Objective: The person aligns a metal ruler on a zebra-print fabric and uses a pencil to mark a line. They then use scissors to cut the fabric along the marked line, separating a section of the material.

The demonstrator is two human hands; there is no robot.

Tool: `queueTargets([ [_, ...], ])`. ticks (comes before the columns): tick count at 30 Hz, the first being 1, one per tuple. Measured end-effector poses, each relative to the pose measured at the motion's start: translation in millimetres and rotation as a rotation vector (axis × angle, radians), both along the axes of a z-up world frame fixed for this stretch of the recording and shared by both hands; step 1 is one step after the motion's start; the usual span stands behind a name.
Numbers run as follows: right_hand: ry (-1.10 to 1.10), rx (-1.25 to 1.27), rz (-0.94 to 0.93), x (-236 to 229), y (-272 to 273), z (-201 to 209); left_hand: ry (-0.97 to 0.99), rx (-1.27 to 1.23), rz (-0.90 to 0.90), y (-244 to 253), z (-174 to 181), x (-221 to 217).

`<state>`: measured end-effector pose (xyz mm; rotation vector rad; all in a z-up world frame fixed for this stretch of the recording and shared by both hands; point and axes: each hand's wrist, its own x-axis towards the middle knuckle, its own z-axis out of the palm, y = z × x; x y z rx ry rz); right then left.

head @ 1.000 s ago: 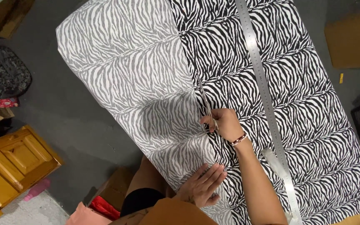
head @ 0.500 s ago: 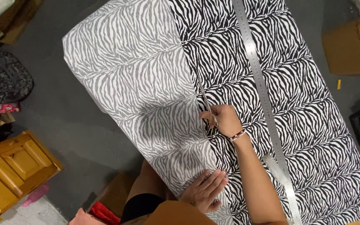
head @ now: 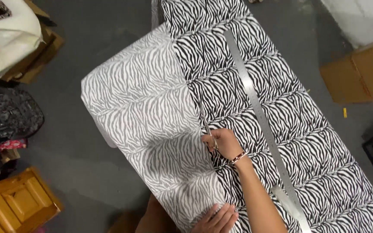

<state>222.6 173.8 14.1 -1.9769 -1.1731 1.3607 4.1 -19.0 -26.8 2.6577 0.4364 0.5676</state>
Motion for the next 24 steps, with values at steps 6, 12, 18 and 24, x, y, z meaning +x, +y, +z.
queueTargets([
  [6,-0.034,-0.005,-0.045,2,0,-19,-0.048,0.102,0.067,-15,-29,4],
  [12,-0.082,0.019,-0.037,3,0,-22,-0.081,0.126,0.092,-12,-27,5],
  [18,-0.110,-0.095,-0.027,1,5,-15,-0.133,0.093,0.107,-15,-33,10],
  [24,-0.062,-0.128,-0.093,-2,8,-2,-0.139,0.229,0.161,-16,-36,15],
])
